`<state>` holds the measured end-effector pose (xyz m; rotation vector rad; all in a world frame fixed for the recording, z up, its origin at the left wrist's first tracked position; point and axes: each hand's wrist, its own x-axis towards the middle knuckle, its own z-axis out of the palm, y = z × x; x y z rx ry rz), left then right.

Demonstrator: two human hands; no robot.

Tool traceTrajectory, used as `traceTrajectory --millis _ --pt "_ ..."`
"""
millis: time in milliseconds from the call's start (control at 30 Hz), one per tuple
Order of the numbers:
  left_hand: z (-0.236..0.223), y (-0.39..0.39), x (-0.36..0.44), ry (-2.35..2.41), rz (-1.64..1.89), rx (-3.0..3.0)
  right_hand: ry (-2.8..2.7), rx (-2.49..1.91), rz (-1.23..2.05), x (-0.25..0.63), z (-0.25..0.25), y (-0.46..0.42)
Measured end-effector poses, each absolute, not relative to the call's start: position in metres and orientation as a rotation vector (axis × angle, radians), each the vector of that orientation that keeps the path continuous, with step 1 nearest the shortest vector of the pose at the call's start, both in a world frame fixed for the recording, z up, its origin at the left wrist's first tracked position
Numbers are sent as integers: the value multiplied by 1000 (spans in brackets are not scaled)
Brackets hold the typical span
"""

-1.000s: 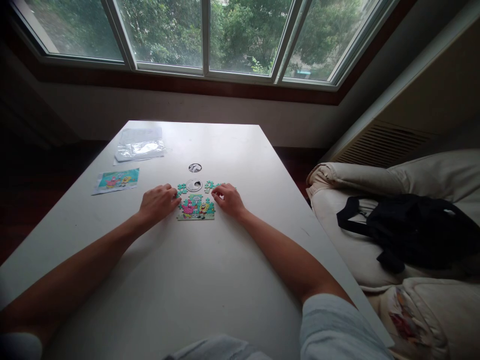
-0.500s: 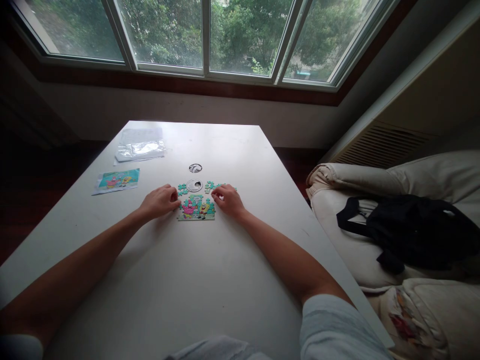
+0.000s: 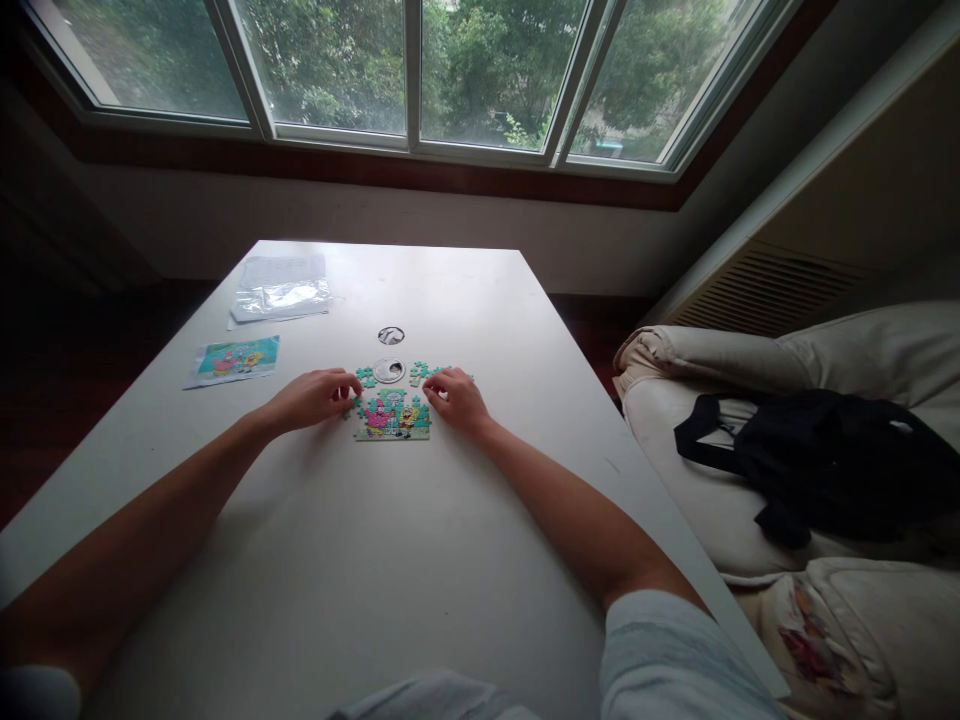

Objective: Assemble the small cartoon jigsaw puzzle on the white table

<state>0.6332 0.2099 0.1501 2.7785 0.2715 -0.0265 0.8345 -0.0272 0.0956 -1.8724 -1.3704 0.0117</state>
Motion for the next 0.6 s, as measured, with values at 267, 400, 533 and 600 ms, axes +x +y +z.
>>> traceTrajectory --millis 267,400,533,600 --pt "156 198 633 287 30 2856 -1376 -1869 8 834 97 -27" --pt "157 190 633 409 24 2950 -1376 -1871 6 834 98 -27" --pt "155 182 633 483 31 3037 -1375 -1866 14 833 98 -28" --pt "154 179 633 453 39 3069 -1377 -1867 16 833 98 -28"
